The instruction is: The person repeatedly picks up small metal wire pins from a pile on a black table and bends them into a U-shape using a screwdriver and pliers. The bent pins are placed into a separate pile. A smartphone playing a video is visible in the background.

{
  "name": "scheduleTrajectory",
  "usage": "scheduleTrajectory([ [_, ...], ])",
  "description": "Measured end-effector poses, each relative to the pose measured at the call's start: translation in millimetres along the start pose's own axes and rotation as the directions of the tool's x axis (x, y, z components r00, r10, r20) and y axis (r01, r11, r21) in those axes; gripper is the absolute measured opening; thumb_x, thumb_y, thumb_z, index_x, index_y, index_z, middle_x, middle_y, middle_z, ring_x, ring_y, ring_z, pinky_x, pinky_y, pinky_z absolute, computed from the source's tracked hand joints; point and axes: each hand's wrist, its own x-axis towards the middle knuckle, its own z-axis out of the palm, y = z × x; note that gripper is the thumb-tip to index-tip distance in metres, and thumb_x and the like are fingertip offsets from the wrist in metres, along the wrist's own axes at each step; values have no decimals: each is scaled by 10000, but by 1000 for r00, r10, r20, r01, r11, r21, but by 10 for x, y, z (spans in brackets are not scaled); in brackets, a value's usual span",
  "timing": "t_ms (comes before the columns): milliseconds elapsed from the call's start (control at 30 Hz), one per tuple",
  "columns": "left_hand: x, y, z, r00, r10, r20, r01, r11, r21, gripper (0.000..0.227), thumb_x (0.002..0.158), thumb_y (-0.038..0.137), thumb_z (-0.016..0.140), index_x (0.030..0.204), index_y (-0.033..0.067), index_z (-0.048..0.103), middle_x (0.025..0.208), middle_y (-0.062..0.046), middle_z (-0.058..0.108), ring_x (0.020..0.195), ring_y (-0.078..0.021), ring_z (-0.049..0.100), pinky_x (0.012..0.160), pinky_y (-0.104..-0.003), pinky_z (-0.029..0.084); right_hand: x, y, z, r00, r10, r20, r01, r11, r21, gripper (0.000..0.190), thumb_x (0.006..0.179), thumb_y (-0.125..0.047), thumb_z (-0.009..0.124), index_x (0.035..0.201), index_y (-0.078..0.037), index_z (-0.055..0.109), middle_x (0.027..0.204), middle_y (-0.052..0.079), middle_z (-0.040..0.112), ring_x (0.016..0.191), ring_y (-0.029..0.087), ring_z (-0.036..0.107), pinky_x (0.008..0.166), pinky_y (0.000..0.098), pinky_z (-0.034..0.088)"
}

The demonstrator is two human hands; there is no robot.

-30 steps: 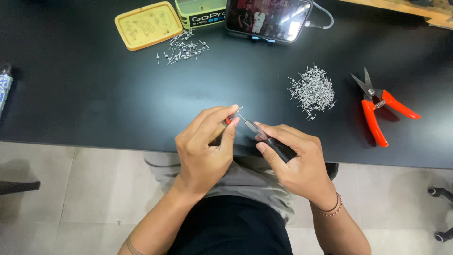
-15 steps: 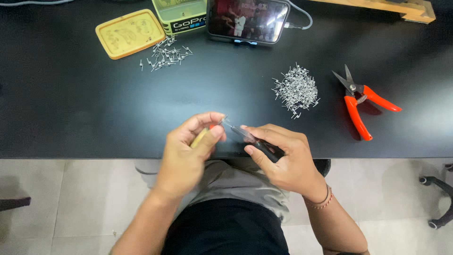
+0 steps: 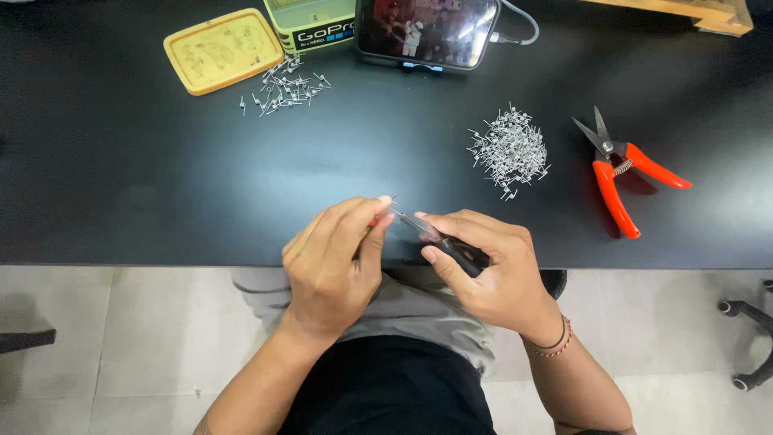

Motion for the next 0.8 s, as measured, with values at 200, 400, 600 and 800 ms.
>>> scheduleTrajectory([
  [200, 17, -33, -158, 303, -466, 831, 784, -374, -496, 231, 995, 164, 659, 1169, 13, 673, 771, -87, 683, 422, -6, 403, 346, -149, 333, 45, 134, 16, 998, -69, 13, 67, 995, 70, 182, 874, -75, 759, 1037, 4, 765, 822, 134, 757, 602, 221, 639, 526, 303, 504],
  [400, 86, 116, -96, 801, -498, 331, 598, 657, -459, 351, 865, 96, 827, 1184, 87, 680, 854, -104, 776, 650, -152, 674, 617, -301, 560, 48, 58, -16, 999, -54, -2, 54, 997, 63, 176, 871, -57, 750, 1033, 5, 777, 821, 126, 772, 598, 196, 647, 516, 291, 505],
  [600, -39, -9, 39, 999, 43, 8, -43, 999, -1, 128, 914, 77, 797, 1033, 123, 784, 893, -14, 747, 600, -129, 628, 527, -252, 549, 20, 48, -34, 999, -33, 11, 32, 999, 30, 168, 863, -40, 745, 1021, 3, 783, 828, 139, 780, 639, 269, 722, 565, 336, 550],
  [800, -50, 41, -50, 637, -583, 505, 764, 385, -518, 193, 934, 109, 738, 1104, 18, 741, 874, -113, 803, 717, -83, 670, 656, -259, 574, 15, 99, -16, 999, -30, 19, 29, 999, 46, 169, 885, -72, 741, 1041, -18, 777, 862, 117, 784, 680, 241, 721, 593, 324, 546],
])
